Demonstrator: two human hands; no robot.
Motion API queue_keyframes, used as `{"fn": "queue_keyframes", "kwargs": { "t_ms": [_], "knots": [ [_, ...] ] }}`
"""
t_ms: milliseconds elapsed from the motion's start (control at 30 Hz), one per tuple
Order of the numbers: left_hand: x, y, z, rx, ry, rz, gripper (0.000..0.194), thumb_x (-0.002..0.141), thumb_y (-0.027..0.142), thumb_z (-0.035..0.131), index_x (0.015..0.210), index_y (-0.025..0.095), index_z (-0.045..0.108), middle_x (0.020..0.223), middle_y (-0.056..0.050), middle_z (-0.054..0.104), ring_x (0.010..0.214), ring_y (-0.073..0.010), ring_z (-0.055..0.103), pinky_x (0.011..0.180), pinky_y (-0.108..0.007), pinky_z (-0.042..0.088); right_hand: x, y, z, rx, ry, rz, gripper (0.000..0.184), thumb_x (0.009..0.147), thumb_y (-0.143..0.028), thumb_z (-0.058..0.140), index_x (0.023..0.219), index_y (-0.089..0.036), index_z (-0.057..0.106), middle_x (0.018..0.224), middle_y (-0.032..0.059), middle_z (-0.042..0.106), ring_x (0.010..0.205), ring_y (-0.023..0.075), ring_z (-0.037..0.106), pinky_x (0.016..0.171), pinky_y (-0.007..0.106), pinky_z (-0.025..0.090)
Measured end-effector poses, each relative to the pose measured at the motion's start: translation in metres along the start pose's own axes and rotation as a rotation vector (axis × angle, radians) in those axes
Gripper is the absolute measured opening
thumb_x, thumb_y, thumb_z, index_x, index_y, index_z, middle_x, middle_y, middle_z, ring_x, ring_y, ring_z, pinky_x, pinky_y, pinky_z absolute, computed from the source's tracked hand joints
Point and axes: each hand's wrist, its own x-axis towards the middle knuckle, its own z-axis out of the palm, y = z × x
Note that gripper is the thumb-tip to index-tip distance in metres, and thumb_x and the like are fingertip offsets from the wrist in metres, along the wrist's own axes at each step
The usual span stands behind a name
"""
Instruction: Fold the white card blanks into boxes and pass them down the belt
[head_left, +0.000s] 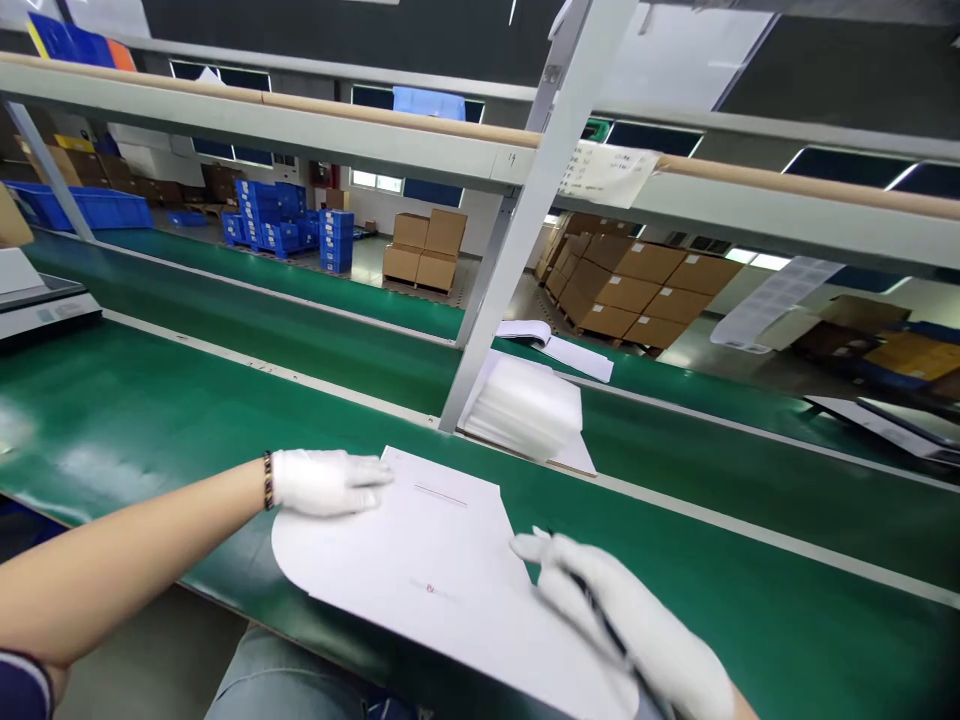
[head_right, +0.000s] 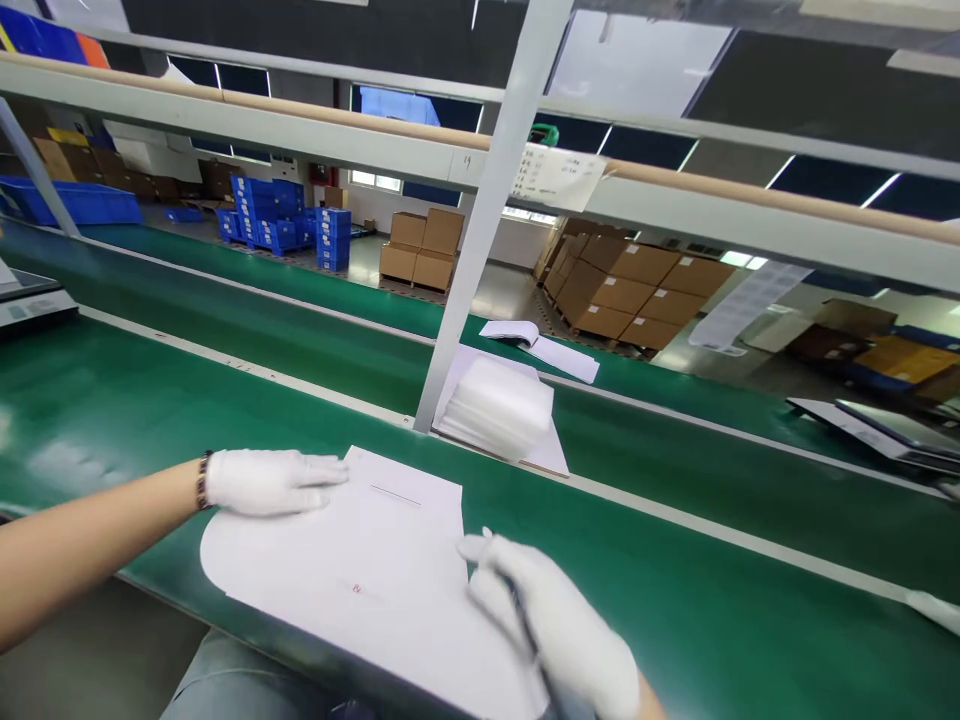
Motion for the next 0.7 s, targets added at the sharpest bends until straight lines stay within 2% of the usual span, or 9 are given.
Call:
{"fn": "queue_keyframes", "kwargs": {
  "t_ms": [100, 200, 300, 367, 433, 467, 567, 633, 700],
  "knots": [
    [-0.015, 0.021, 0.031, 0.278, 0.095, 0.085, 0.067, 0.089, 0.060, 0.043, 0.143, 0.020, 0.045, 0.151, -0.011, 0.038, 0.139, -0.0333, 0.034, 0.116, -0.045, 0.026, -0.034, 0.007, 0.005, -0.133, -0.229, -0.067, 0.013, 0.077, -0.033, 0.064, 0.064, -0.027, 0.064, 0.092, 0.0030, 0.073, 0.093, 0.0262, 0.068, 0.090, 0.039, 0.053],
    [-0.015, 0.020, 0.073, 0.389, 0.178, 0.089, 0.081, 0.085, 0.065, 0.048, 0.145, 0.011, 0.040, 0.152, -0.018, 0.033, 0.139, -0.0381, 0.032, 0.115, -0.048, 0.028, -0.063, 0.021, 0.027, -0.260, -0.339, -0.191, 0.012, 0.076, -0.023, 0.061, 0.064, -0.027, 0.060, 0.108, 0.0005, 0.071, 0.106, 0.0244, 0.065, 0.098, 0.038, 0.050],
    [-0.012, 0.006, 0.095, 0.424, 0.230, 0.102, 0.078, 0.088, 0.064, 0.044, 0.146, 0.013, 0.037, 0.152, -0.017, 0.033, 0.140, -0.0366, 0.032, 0.116, -0.052, 0.025, -0.085, 0.036, 0.046, -0.482, -0.338, -0.422, 0.014, 0.077, -0.013, 0.055, 0.068, -0.024, 0.054, 0.130, 0.0018, 0.061, 0.117, 0.0252, 0.059, 0.106, 0.044, 0.043],
    [-0.015, -0.001, 0.100, 0.409, 0.277, 0.072, 0.072, 0.088, 0.064, 0.044, 0.145, 0.019, 0.041, 0.153, -0.014, 0.035, 0.141, -0.0389, 0.028, 0.115, -0.061, 0.018, -0.103, 0.044, 0.059, -0.551, -0.191, -0.439, 0.012, 0.078, -0.011, 0.053, 0.077, -0.023, 0.053, 0.136, 0.0058, 0.056, 0.126, 0.0281, 0.052, 0.108, 0.051, 0.039],
    [-0.022, -0.002, 0.107, 0.272, 0.386, -0.075, 0.072, 0.088, 0.064, 0.043, 0.145, 0.021, 0.042, 0.155, -0.013, 0.029, 0.144, -0.0421, 0.017, 0.112, -0.069, 0.012, -0.123, 0.051, 0.074, -0.483, 0.034, -0.296, 0.013, 0.079, -0.015, 0.054, 0.087, -0.023, 0.050, 0.137, 0.0119, 0.054, 0.134, 0.0312, 0.042, 0.108, 0.055, 0.036],
    [-0.028, -0.002, 0.113, 0.125, 0.440, -0.184, 0.074, 0.089, 0.065, 0.040, 0.147, 0.020, 0.036, 0.157, -0.013, 0.023, 0.144, -0.0416, 0.013, 0.112, -0.068, 0.012, -0.132, 0.055, 0.083, -0.407, 0.130, -0.186, 0.015, 0.080, -0.018, 0.056, 0.091, -0.023, 0.047, 0.136, 0.0144, 0.054, 0.136, 0.0315, 0.039, 0.107, 0.055, 0.038],
    [-0.042, 0.003, 0.136, -0.515, 0.468, -0.438, 0.075, 0.094, 0.062, 0.024, 0.154, 0.019, 0.013, 0.158, -0.011, 0.019, 0.145, -0.0311, 0.019, 0.115, -0.054, 0.027, -0.154, 0.062, 0.107, -0.116, 0.230, 0.143, 0.019, 0.083, -0.030, 0.059, 0.093, -0.025, 0.043, 0.128, 0.0144, 0.060, 0.124, 0.0281, 0.054, 0.095, 0.045, 0.049],
    [-0.045, 0.006, 0.149, -0.798, 0.414, -0.456, 0.072, 0.094, 0.062, 0.024, 0.154, 0.023, 0.012, 0.157, -0.005, 0.027, 0.144, -0.0257, 0.024, 0.117, -0.045, 0.029, -0.159, 0.064, 0.117, 0.021, 0.258, 0.331, 0.023, 0.083, -0.041, 0.059, 0.091, -0.027, 0.043, 0.114, 0.0095, 0.067, 0.102, 0.0242, 0.065, 0.084, 0.037, 0.053],
    [-0.040, 0.008, 0.157, -0.864, 0.413, -0.362, 0.073, 0.092, 0.063, 0.034, 0.153, 0.026, 0.020, 0.154, -0.004, 0.034, 0.144, -0.0251, 0.025, 0.120, -0.043, 0.024, -0.156, 0.064, 0.122, 0.060, 0.300, 0.478, 0.032, 0.079, -0.053, 0.061, 0.089, -0.027, 0.045, 0.099, 0.0056, 0.070, 0.084, 0.0219, 0.067, 0.074, 0.033, 0.053]
  ]
}}
